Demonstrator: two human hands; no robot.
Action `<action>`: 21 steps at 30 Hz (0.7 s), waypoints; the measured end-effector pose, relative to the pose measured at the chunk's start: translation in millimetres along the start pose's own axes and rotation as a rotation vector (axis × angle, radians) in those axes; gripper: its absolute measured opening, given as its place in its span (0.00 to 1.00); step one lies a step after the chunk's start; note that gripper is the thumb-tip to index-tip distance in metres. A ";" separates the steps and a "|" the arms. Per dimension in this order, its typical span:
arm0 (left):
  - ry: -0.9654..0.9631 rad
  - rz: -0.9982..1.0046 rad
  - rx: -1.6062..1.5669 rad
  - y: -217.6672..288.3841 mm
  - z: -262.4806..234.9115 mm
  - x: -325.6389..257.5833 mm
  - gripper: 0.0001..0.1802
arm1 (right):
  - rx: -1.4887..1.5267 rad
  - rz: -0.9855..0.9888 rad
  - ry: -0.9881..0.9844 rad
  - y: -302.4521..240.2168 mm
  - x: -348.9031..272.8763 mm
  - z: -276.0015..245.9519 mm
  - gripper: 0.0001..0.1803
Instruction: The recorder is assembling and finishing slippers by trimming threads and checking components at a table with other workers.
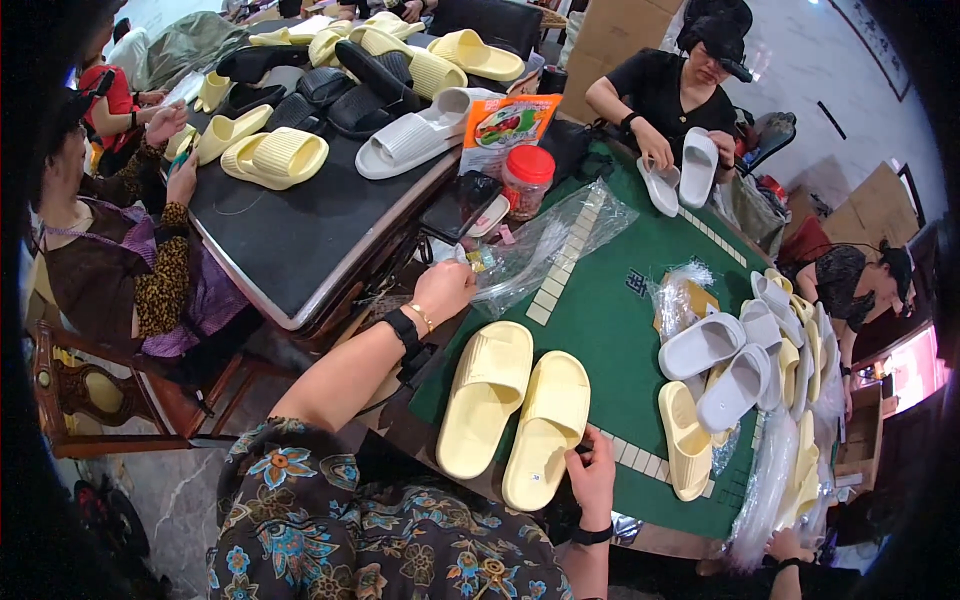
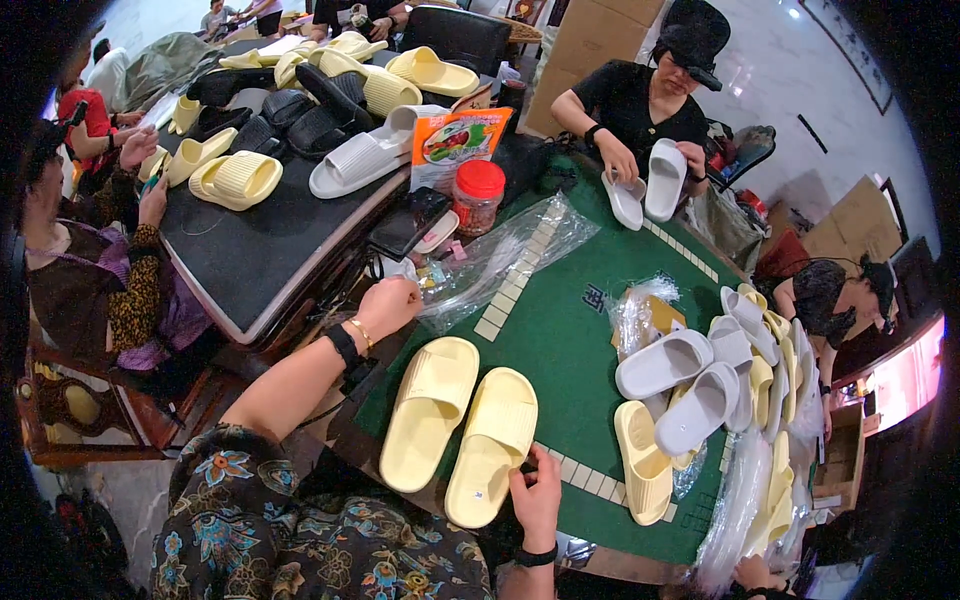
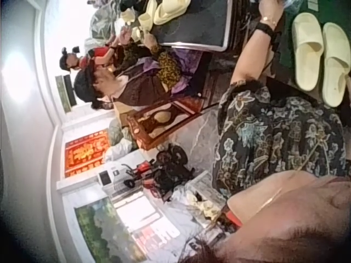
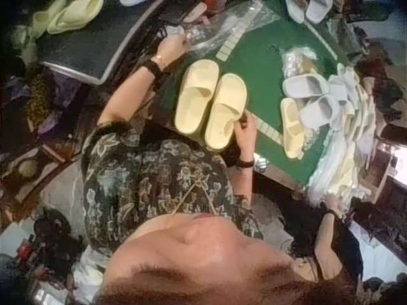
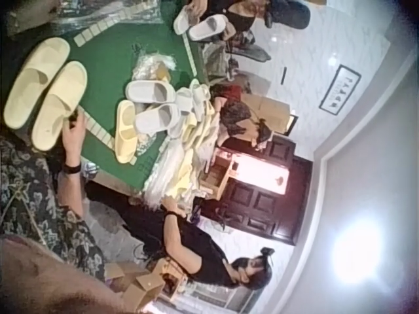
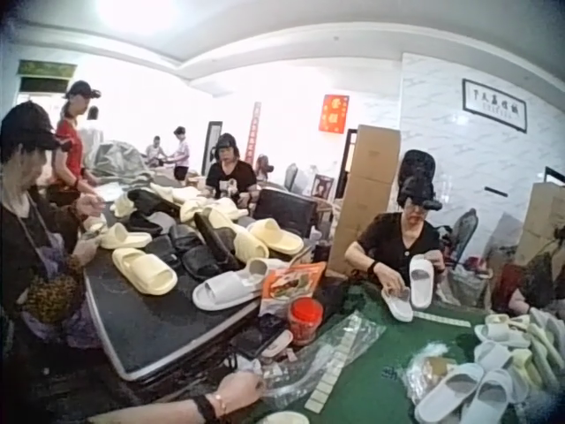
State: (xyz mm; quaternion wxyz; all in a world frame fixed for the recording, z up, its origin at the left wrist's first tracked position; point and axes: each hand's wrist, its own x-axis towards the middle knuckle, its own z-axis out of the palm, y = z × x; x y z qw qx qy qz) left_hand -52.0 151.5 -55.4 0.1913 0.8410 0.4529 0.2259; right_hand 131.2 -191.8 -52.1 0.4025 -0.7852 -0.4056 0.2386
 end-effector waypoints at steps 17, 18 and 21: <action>0.007 -0.031 -0.085 -7.8 -5.0 4.6 0.09 | 0.037 -0.006 0.009 4.1 0.1 1.8 0.26; 0.027 -0.029 -0.089 -7.2 -6.4 4.2 0.09 | 0.019 0.004 0.002 1.8 0.2 0.9 0.26; 0.066 -0.040 -0.148 -6.5 -13.8 2.1 0.09 | 0.000 0.013 -0.003 1.2 -0.1 0.5 0.26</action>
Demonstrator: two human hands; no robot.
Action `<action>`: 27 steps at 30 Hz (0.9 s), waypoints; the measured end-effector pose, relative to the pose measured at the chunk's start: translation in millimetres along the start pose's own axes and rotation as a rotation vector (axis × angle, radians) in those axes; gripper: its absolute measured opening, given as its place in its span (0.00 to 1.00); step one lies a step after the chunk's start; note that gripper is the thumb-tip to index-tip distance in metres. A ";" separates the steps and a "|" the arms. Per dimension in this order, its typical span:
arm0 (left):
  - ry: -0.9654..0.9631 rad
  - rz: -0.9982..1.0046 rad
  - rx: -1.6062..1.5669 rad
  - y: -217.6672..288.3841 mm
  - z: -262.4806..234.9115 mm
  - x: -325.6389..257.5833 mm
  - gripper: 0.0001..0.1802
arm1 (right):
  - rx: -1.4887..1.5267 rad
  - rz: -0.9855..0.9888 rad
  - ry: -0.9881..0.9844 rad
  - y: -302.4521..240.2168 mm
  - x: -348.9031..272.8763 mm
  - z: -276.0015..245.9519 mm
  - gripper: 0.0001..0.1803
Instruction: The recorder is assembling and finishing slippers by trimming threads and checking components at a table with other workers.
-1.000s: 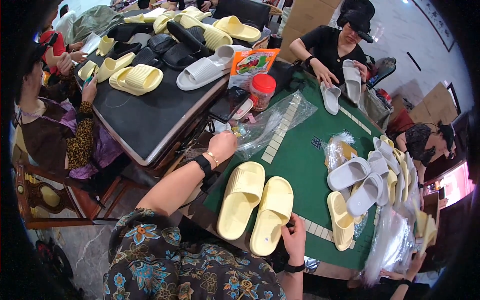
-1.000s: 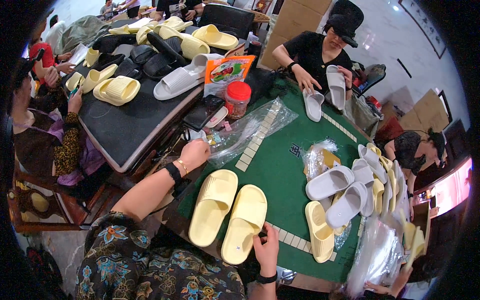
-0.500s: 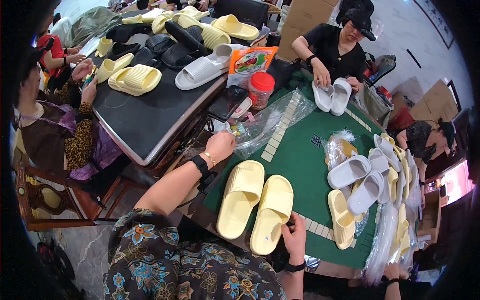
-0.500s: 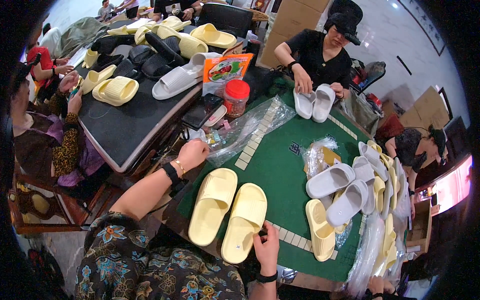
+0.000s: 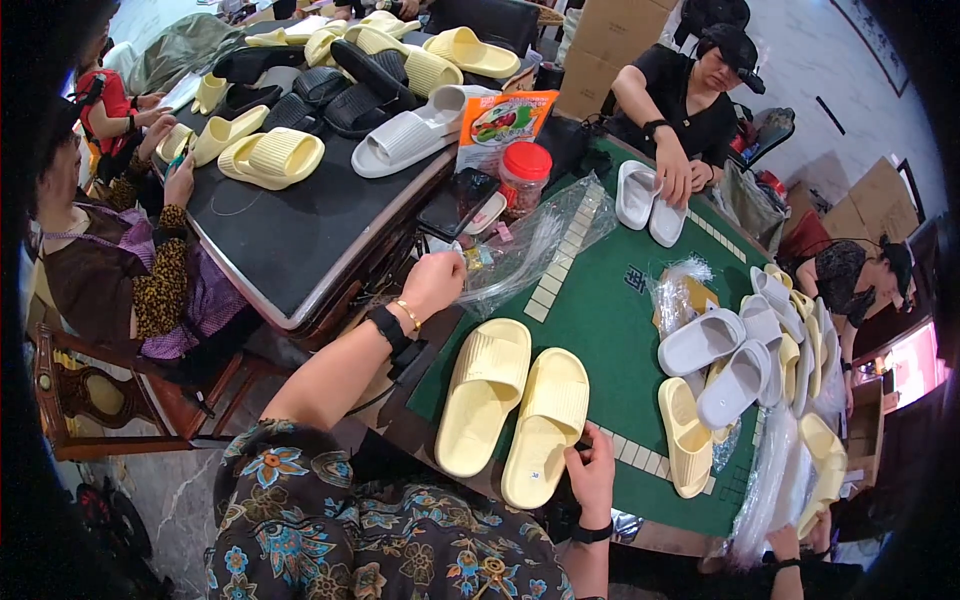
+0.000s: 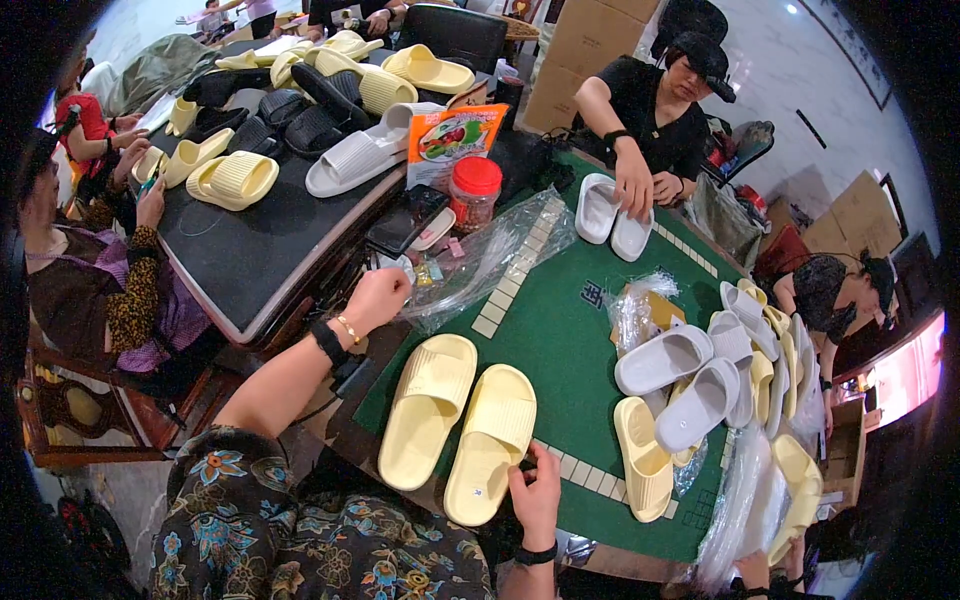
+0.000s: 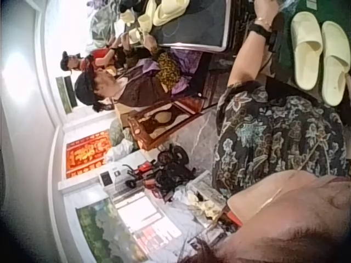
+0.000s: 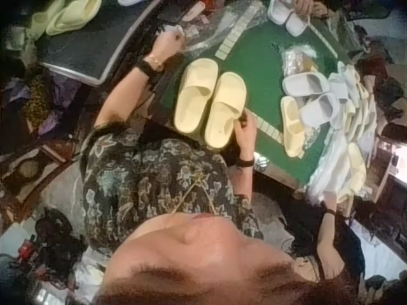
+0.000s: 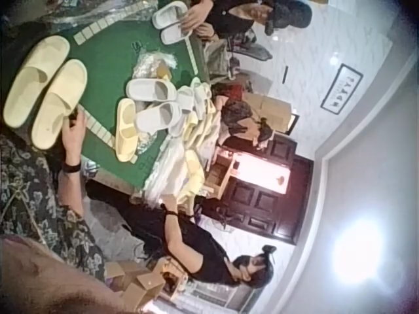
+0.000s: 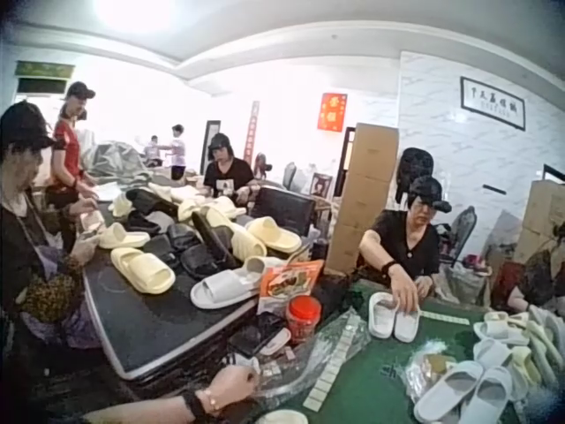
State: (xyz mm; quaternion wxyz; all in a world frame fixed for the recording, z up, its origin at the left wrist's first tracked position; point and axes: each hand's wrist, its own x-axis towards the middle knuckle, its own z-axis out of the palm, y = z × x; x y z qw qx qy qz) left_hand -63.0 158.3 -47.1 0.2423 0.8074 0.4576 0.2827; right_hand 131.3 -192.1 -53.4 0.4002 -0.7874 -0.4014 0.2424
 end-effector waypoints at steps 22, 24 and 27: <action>0.248 -0.160 -0.785 29.7 -143.0 -45.0 0.06 | 0.010 0.018 0.000 0.9 -1.0 1.2 0.26; 0.507 -0.111 -0.929 25.5 -155.6 -40.4 0.06 | 0.012 0.014 -0.005 -3.2 -0.1 1.0 0.25; 0.467 -0.138 -1.081 38.3 -152.3 -51.5 0.06 | 0.008 -0.016 0.006 3.1 -1.5 2.0 0.24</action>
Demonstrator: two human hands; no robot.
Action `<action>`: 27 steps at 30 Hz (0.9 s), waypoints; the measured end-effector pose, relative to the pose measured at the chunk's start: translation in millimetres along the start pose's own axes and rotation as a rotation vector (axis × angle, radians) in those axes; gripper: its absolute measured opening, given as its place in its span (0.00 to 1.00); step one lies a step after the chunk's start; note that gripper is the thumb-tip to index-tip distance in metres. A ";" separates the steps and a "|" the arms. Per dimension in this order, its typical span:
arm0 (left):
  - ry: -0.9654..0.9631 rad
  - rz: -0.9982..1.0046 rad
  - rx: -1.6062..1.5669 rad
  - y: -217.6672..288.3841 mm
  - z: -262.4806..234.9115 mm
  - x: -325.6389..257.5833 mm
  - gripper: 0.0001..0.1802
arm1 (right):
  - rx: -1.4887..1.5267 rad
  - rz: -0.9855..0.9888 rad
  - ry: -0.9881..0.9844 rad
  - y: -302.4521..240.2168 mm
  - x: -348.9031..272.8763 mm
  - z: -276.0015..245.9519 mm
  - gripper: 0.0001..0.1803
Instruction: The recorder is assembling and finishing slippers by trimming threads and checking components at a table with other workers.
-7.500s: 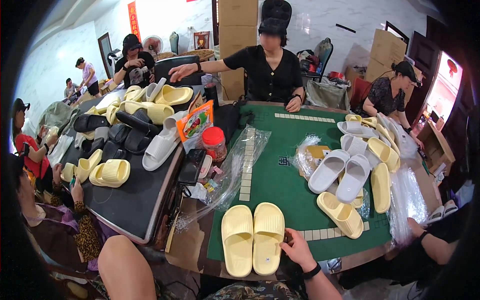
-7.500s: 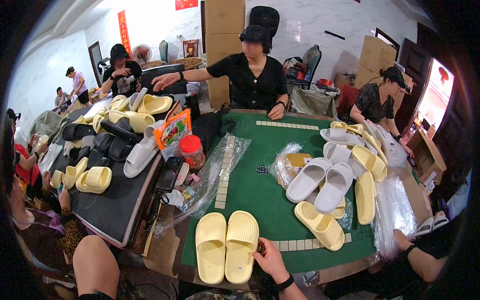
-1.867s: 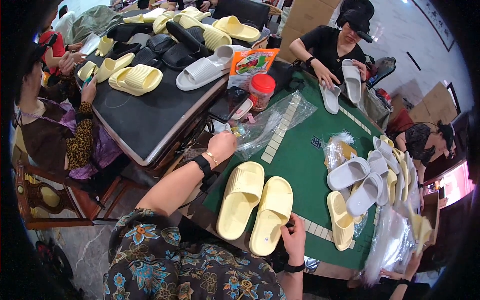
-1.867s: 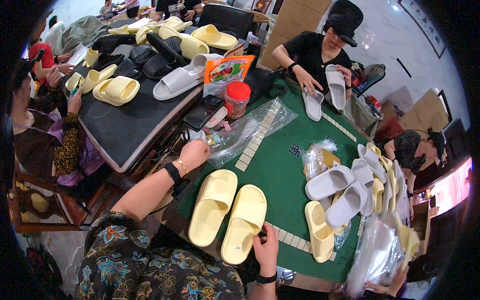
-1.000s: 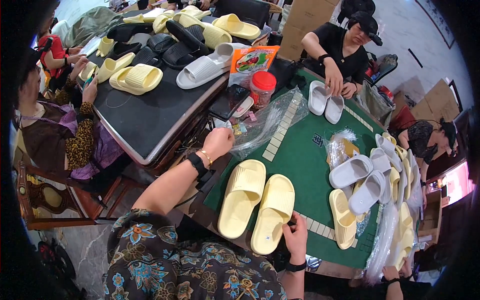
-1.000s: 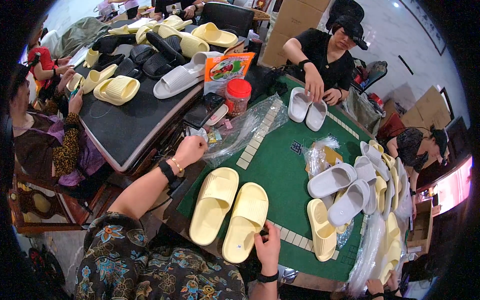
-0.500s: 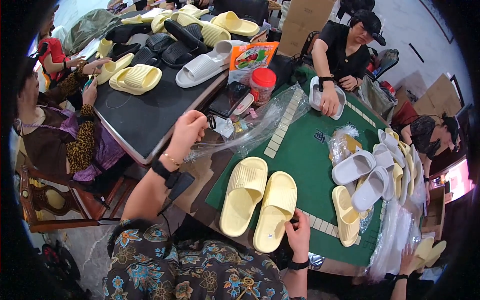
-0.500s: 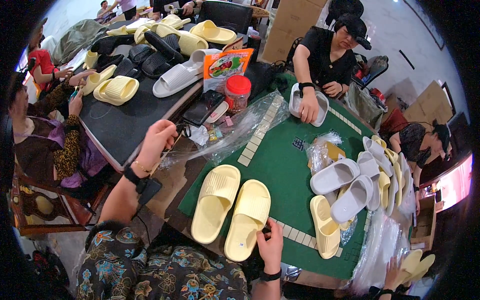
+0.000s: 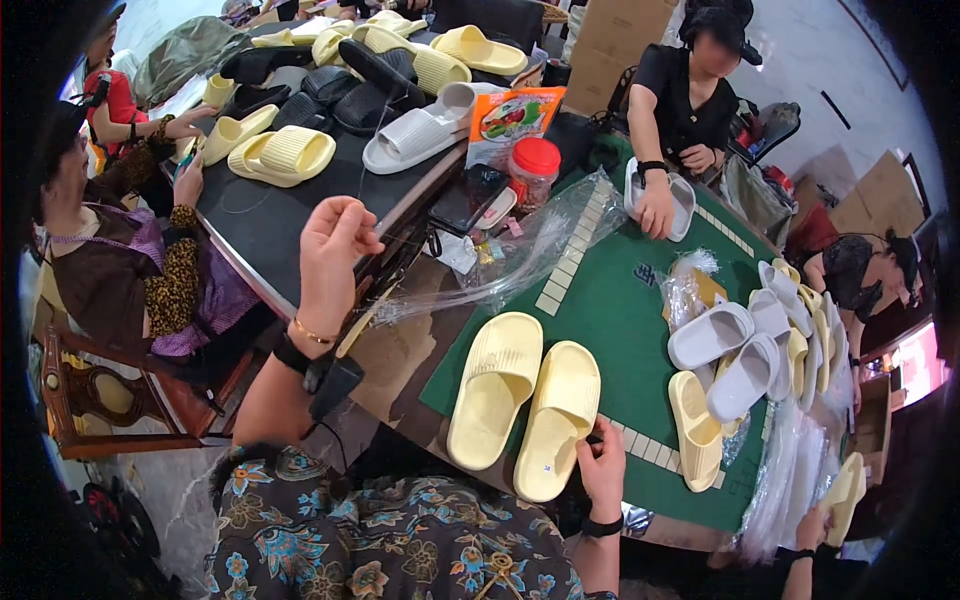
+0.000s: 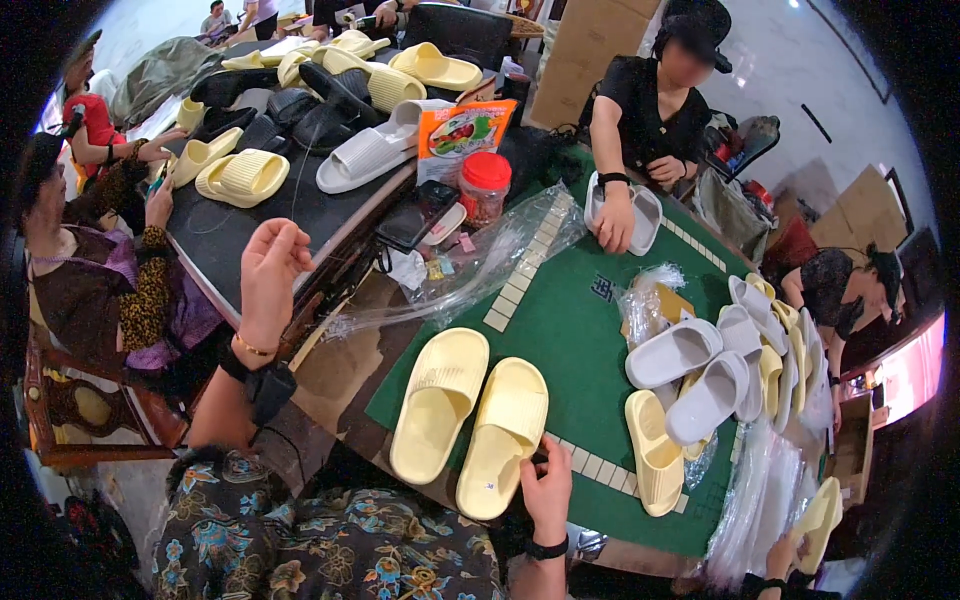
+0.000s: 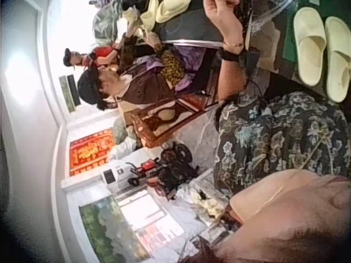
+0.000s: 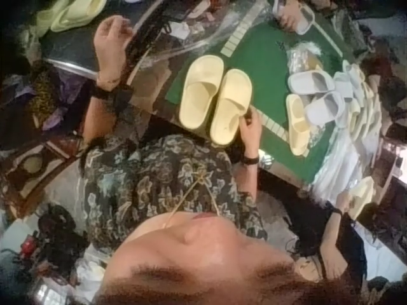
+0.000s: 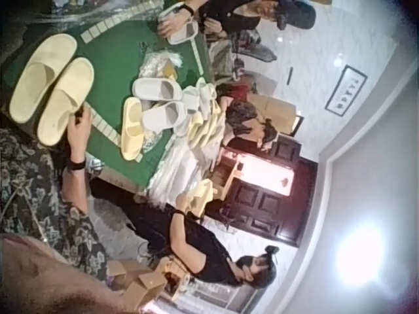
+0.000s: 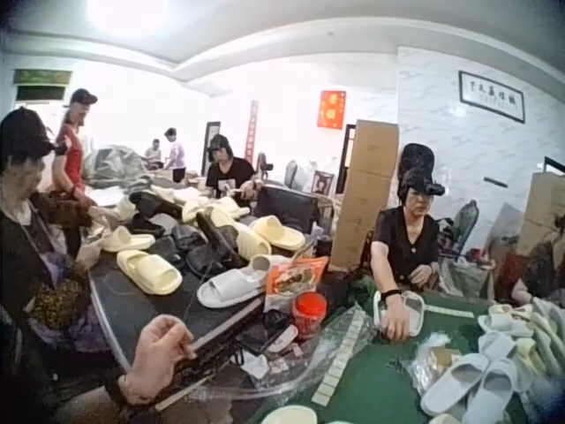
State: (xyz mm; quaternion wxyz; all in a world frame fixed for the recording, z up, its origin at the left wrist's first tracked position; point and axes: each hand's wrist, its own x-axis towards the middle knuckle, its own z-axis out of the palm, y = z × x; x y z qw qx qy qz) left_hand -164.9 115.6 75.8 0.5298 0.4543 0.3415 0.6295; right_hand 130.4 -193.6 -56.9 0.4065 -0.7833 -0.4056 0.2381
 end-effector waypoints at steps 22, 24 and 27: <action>-0.737 -0.819 -0.283 -39.0 53.4 -174.4 0.08 | 0.132 -0.213 -0.218 -109.5 -38.2 11.7 0.08; -0.669 -0.655 -0.136 -32.9 48.0 -168.0 0.08 | 0.107 -0.223 -0.165 -107.6 -41.4 9.2 0.04; -0.708 -0.601 0.071 -24.4 40.9 -157.9 0.07 | -0.045 -0.390 -0.072 -90.2 -43.5 -0.3 0.04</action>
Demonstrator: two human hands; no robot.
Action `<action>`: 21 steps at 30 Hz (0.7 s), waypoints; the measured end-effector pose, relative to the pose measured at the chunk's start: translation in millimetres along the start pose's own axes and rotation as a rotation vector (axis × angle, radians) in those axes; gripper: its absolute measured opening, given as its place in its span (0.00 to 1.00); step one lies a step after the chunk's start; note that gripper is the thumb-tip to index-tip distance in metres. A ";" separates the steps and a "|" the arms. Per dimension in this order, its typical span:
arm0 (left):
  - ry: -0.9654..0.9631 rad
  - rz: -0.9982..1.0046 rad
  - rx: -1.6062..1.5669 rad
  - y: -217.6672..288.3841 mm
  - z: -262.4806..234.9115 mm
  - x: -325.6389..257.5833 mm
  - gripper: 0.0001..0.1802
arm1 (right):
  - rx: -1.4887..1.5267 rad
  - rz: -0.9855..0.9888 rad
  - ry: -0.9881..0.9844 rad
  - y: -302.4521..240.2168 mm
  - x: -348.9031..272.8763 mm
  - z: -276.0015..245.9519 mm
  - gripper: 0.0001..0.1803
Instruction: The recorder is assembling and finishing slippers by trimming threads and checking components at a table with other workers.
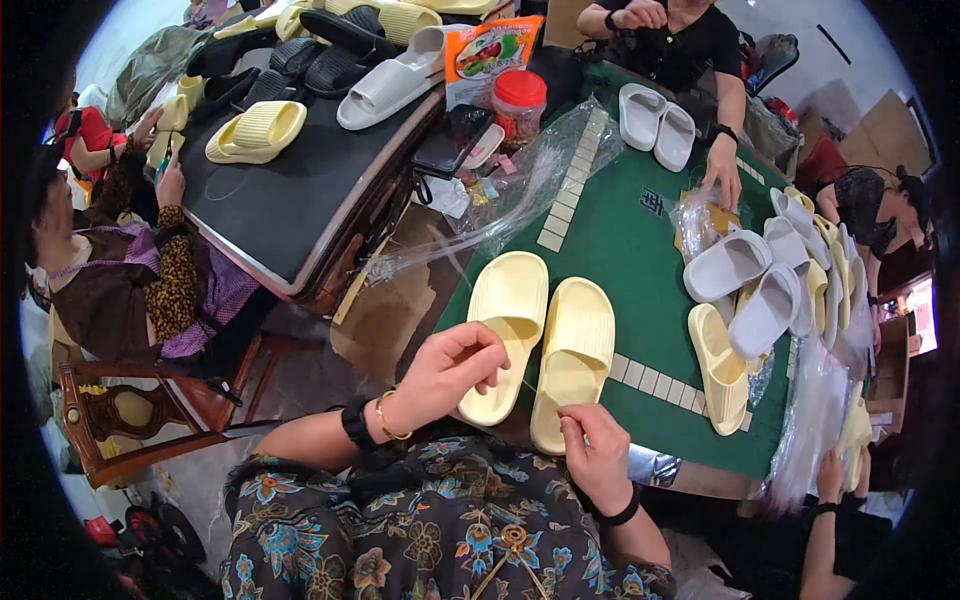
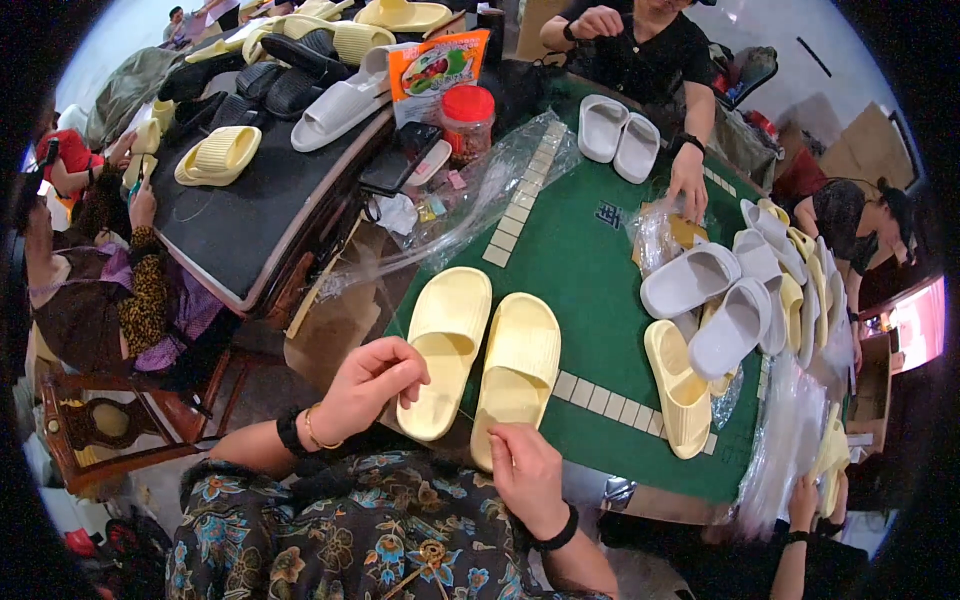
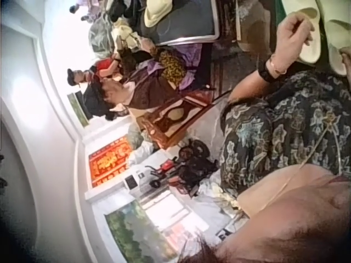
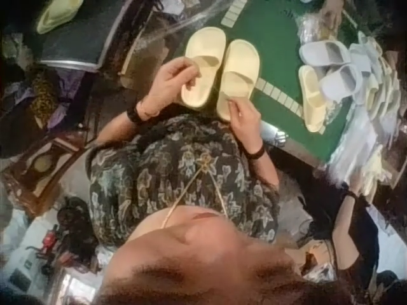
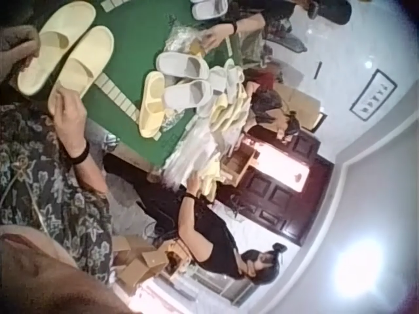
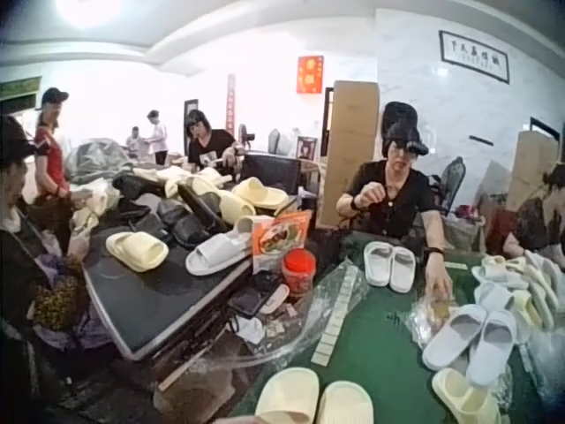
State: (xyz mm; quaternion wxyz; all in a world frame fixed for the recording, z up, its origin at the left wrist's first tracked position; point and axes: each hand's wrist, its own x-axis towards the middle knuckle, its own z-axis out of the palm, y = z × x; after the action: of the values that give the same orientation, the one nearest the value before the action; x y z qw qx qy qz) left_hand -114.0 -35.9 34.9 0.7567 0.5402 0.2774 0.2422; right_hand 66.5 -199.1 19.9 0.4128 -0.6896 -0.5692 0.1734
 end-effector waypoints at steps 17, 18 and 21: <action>-0.518 -0.679 0.567 -35.9 -29.9 -27.6 0.14 | -0.107 0.031 -0.399 26.9 -22.0 0.4 0.03; -0.518 -0.678 0.567 -35.8 -29.4 -25.7 0.14 | -0.101 0.028 -0.409 28.4 -21.6 1.1 0.04; -0.397 -0.718 0.544 -34.3 -29.1 -12.3 0.13 | -0.128 0.049 -0.399 31.9 -14.4 2.6 0.04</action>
State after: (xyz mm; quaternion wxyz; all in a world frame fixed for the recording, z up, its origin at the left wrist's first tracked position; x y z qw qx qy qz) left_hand -140.5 -34.5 -3.5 0.6621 0.6241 0.3499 -0.2228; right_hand 80.9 -211.8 -9.5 0.2428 -0.6801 -0.6325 0.2800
